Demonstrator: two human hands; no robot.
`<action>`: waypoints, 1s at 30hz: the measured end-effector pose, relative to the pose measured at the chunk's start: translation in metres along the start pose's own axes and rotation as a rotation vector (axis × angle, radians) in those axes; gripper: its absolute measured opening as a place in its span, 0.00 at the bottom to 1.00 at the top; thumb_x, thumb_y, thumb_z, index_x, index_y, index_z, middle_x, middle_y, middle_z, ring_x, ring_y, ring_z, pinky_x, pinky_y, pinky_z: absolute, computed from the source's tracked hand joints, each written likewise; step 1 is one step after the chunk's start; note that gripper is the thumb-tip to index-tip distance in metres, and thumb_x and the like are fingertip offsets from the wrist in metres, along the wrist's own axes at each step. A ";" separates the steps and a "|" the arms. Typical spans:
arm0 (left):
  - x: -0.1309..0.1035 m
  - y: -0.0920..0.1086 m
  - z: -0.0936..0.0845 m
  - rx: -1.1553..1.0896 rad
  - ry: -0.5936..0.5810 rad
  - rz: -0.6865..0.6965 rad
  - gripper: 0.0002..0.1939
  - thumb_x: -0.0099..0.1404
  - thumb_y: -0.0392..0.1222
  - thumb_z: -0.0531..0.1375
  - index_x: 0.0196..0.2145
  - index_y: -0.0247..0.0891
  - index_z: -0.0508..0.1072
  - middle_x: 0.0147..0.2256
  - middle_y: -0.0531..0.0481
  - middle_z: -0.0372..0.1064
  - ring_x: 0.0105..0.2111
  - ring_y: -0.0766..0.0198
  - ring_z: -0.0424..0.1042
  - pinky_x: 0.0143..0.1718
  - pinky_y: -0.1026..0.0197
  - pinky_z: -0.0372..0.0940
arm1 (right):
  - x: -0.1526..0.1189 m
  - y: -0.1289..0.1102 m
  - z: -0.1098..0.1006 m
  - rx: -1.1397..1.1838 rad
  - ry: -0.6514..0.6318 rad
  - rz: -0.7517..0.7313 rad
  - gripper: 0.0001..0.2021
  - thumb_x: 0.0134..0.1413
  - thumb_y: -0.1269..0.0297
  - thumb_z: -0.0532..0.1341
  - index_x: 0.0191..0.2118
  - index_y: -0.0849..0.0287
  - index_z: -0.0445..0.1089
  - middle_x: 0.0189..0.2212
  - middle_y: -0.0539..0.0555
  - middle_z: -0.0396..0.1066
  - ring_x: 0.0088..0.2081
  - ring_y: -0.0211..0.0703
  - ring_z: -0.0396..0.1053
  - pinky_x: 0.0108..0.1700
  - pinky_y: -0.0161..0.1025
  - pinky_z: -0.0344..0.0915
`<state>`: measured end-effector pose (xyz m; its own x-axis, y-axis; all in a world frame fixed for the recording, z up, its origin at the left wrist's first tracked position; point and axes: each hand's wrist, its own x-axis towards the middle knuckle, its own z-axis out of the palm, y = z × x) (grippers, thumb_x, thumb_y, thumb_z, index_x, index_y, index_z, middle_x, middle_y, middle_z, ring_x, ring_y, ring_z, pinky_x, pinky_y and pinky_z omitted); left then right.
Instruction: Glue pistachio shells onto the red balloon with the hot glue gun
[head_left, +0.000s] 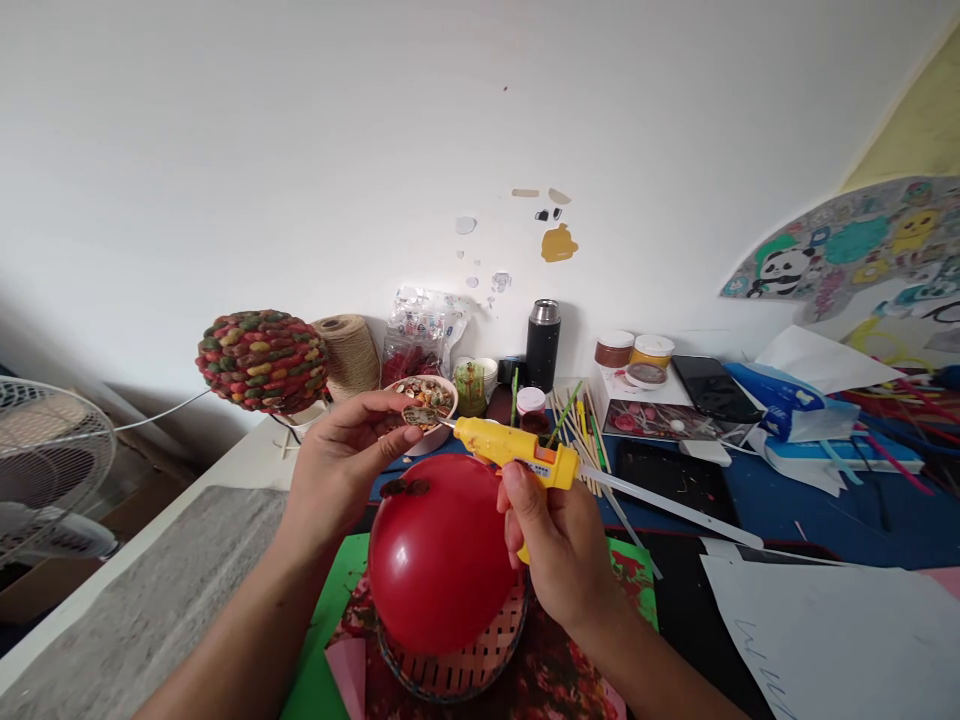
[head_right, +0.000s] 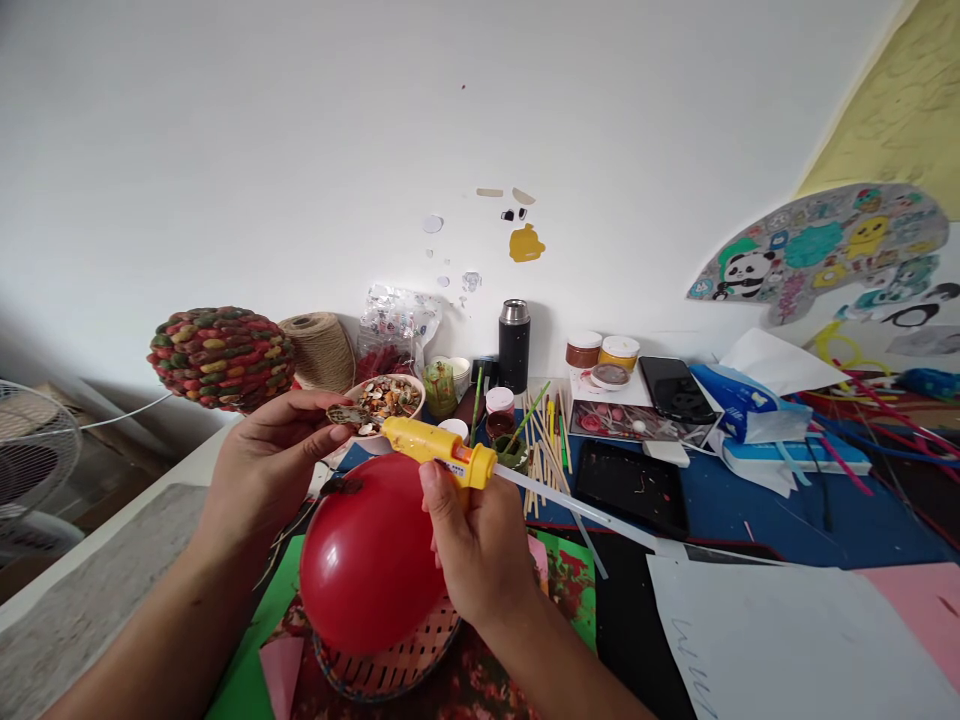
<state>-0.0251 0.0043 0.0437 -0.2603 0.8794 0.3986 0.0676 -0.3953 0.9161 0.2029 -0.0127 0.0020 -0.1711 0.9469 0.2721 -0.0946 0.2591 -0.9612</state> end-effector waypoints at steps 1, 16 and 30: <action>0.000 0.000 0.000 0.000 -0.001 -0.001 0.17 0.55 0.47 0.85 0.40 0.44 0.90 0.38 0.48 0.88 0.37 0.58 0.85 0.39 0.63 0.81 | 0.000 0.000 0.000 0.005 0.004 0.003 0.34 0.75 0.29 0.58 0.28 0.53 0.69 0.13 0.45 0.63 0.15 0.39 0.64 0.23 0.36 0.62; -0.001 0.006 0.003 -0.071 0.011 0.080 0.15 0.57 0.47 0.85 0.38 0.44 0.89 0.44 0.47 0.89 0.46 0.55 0.86 0.49 0.59 0.81 | 0.005 -0.002 -0.001 0.054 0.056 0.083 0.36 0.68 0.23 0.60 0.29 0.54 0.72 0.12 0.46 0.64 0.14 0.40 0.65 0.20 0.35 0.61; 0.013 0.051 -0.025 -0.211 0.334 0.284 0.20 0.49 0.43 0.87 0.36 0.41 0.85 0.34 0.56 0.84 0.35 0.64 0.79 0.41 0.58 0.75 | 0.032 0.000 -0.026 0.312 0.220 0.086 0.33 0.64 0.27 0.67 0.29 0.55 0.70 0.12 0.43 0.61 0.12 0.37 0.61 0.19 0.35 0.56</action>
<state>-0.0489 -0.0107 0.0942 -0.5571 0.6091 0.5645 -0.0071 -0.6833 0.7301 0.2233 0.0224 0.0093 0.0199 0.9896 0.1422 -0.3884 0.1387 -0.9110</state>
